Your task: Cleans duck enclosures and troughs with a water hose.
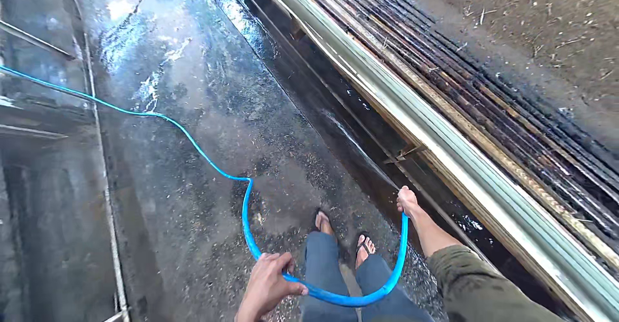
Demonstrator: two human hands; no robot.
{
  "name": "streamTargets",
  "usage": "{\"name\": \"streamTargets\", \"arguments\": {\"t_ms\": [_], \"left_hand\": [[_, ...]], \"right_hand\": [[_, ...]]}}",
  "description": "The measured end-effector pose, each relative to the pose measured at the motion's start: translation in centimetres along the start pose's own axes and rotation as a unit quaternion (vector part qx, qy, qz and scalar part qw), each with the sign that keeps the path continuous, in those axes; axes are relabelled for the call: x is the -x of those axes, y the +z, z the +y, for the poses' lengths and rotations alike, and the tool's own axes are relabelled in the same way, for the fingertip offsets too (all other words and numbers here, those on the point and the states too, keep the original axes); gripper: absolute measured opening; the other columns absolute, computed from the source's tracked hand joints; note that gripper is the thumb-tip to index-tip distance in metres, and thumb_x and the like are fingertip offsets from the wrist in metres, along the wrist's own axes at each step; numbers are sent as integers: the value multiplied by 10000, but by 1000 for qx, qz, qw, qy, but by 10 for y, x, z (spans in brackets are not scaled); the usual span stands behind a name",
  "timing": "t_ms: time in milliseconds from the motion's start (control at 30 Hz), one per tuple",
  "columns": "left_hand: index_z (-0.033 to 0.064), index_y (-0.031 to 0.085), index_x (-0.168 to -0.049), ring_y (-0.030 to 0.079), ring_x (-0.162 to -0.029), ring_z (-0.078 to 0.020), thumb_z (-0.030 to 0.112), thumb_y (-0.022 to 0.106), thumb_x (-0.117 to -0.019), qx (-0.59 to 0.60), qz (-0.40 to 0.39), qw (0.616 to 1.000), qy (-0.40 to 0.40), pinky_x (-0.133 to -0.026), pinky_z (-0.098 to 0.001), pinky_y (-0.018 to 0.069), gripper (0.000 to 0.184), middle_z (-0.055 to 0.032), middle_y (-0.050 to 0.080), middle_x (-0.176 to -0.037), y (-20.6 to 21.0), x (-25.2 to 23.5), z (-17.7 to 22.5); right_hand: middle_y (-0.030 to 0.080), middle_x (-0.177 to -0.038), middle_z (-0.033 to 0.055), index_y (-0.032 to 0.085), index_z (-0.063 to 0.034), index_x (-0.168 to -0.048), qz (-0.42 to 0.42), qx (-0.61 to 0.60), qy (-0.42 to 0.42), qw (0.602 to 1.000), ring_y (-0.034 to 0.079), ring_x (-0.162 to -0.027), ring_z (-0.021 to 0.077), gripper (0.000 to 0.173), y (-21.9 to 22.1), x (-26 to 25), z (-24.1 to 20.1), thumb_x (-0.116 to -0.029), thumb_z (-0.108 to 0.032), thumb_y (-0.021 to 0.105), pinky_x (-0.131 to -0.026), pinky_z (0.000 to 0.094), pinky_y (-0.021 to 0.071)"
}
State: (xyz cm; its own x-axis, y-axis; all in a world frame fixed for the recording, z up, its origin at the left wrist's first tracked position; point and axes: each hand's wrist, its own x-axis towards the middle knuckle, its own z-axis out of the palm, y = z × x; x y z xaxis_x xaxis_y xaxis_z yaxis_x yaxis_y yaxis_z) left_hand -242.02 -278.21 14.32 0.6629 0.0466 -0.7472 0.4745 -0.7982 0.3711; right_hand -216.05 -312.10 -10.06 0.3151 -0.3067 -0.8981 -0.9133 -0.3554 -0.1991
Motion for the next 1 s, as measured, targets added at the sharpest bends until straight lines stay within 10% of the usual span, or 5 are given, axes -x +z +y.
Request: {"name": "streamTargets", "arguments": {"t_ms": [567,1000], "left_hand": [[80,726,-922,650,-749,-252,631,871,-606,105,100,989,32,-740,-519,512,651,-55,669,-742,-281,-96,-98],[104,716,-811,602,-649,-165,711,808,-587,126,254,959,26,-737,-469,488,654,20,617,-647,-405,-149,-137]], "right_hand": [[402,-639,21,478,-70,-904,-31,-55,-44,997,371,-447,122,510,138,72,-256,-1129,-425,188,-433,283,381],[396,-642,22,461,-87,-852,-41,-56,-63,996,360,-446,122,537,265,66,-465,-1122,-444,163,-436,280,375]]}}
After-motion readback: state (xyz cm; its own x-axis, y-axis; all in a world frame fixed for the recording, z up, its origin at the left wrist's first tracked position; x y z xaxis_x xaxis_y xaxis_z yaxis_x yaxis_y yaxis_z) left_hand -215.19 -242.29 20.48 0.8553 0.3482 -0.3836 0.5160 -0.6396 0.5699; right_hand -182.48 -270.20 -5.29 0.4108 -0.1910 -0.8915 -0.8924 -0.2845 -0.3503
